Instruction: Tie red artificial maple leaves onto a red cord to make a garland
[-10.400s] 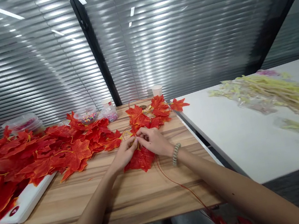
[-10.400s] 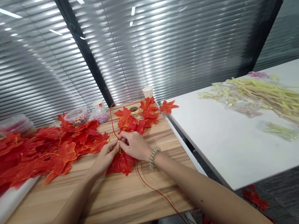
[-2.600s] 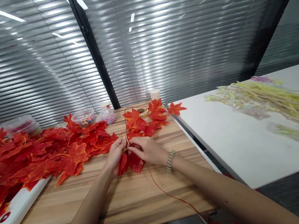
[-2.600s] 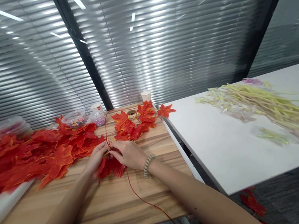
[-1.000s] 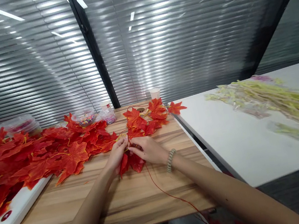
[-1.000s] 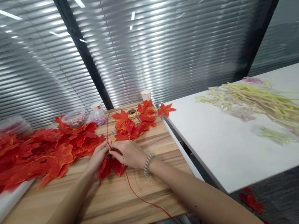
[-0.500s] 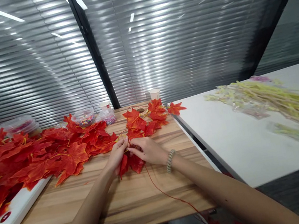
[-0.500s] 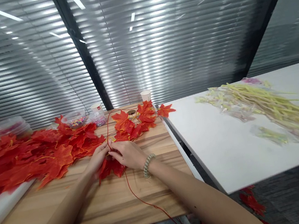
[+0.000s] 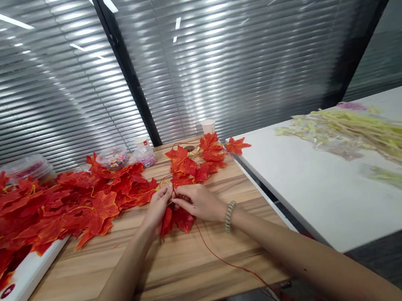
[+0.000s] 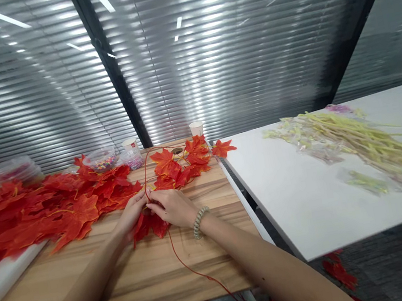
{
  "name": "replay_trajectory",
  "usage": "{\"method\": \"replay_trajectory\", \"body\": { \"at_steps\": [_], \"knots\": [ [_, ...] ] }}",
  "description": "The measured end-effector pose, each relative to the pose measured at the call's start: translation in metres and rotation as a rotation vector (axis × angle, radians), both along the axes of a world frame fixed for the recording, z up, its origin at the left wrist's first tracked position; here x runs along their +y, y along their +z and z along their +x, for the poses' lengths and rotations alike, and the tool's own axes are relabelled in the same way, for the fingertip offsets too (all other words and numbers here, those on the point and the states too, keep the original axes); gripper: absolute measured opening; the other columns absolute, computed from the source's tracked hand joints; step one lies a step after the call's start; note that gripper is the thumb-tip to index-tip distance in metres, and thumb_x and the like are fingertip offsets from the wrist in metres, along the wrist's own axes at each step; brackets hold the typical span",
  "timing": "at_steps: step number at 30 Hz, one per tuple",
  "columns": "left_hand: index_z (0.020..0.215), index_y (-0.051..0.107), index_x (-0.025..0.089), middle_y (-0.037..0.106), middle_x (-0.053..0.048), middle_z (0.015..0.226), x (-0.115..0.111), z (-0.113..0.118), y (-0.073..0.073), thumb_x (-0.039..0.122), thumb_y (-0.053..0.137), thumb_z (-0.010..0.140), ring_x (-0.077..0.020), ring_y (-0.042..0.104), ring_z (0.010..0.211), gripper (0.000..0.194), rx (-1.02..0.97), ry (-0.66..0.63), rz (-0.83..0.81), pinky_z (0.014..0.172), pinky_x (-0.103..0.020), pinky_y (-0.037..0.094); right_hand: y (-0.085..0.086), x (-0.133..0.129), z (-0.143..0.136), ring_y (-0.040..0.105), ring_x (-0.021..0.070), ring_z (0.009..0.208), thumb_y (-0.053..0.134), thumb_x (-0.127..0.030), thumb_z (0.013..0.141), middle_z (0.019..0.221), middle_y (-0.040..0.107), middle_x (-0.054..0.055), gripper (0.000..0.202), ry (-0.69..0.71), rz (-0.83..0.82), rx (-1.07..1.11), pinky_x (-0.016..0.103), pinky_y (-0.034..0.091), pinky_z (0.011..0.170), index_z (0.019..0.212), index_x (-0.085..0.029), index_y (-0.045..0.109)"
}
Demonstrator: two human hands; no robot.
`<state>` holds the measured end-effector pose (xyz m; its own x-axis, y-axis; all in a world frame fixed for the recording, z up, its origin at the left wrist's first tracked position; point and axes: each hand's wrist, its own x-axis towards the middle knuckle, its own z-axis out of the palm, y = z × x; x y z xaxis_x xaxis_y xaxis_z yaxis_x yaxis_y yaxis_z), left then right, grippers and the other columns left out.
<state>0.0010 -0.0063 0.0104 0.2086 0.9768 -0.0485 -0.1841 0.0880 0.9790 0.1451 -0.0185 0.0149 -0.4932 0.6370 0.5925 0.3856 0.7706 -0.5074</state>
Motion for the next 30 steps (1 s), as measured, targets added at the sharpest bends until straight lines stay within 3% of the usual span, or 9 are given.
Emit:
{"method": "replay_trajectory", "body": {
  "at_steps": [30],
  "knots": [
    [0.065, 0.055, 0.014, 0.049, 0.004, 0.052, 0.0004, 0.0005, -0.0012, 0.035, 0.066, 0.064, -0.0087, 0.046, 0.048, 0.024, 0.056, 0.011, -0.003, 0.048, -0.018, 0.036, -0.0009, 0.0014, 0.0009, 0.051, 0.0121, 0.065, 0.046, -0.020, 0.085, 0.074, 0.057, 0.002, 0.008, 0.002, -0.007, -0.043, 0.022, 0.037, 0.062, 0.080, -0.016, 0.051]
  ]
}}
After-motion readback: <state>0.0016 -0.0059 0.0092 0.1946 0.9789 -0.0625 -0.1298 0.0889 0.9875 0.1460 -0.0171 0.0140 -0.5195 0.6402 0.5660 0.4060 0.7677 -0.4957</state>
